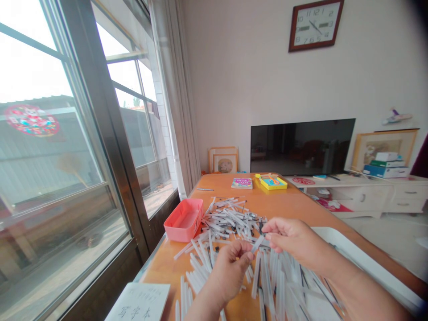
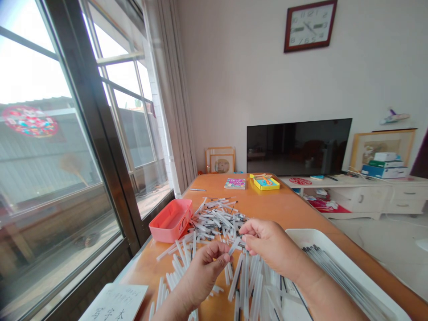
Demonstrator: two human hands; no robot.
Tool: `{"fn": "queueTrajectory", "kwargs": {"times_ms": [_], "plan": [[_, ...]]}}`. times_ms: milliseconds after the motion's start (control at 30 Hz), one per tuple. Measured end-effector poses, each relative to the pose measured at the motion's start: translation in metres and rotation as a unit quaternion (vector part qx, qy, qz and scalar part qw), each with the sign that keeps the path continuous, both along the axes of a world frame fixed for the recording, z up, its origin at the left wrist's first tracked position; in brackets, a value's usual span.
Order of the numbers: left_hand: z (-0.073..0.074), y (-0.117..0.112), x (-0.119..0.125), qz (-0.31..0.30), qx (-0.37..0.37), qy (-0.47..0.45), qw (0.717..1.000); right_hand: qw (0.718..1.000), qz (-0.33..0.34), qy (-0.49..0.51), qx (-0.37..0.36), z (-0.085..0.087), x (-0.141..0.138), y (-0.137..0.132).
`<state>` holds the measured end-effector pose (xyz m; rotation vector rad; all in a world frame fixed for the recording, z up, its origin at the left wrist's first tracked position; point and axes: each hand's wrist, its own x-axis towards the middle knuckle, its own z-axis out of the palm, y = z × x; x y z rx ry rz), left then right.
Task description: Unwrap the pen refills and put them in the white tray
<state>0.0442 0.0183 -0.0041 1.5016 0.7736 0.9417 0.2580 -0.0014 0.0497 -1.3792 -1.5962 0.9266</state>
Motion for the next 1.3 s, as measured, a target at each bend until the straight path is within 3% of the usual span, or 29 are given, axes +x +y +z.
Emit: {"fn": "queueTrajectory", "kwargs": {"times_ms": [433, 867, 933, 1100, 1300], "plan": [[0.002, -0.001, 0.000, 0.009, 0.021, 0.045, 0.999, 0.999, 0.015, -0.041, 0.019, 0.001, -0.002, -0.003], [-0.004, -0.002, 0.000, 0.022, 0.067, 0.079, 0.994, 0.995, 0.010, -0.096, -0.037, 0.001, 0.001, -0.008], [-0.004, -0.003, 0.000, 0.028, 0.080, 0.083, 0.993, 0.991, 0.003, -0.131, -0.025, -0.003, 0.002, -0.005], [-0.002, -0.004, 0.001, 0.032, 0.094, 0.086, 0.991, 0.966, -0.025, -0.245, 0.084, -0.010, 0.002, 0.002], [-0.004, -0.001, 0.000, 0.025, 0.075, 0.069, 0.994, 0.977, -0.008, -0.205, 0.064, 0.000, -0.001, -0.003]]}}
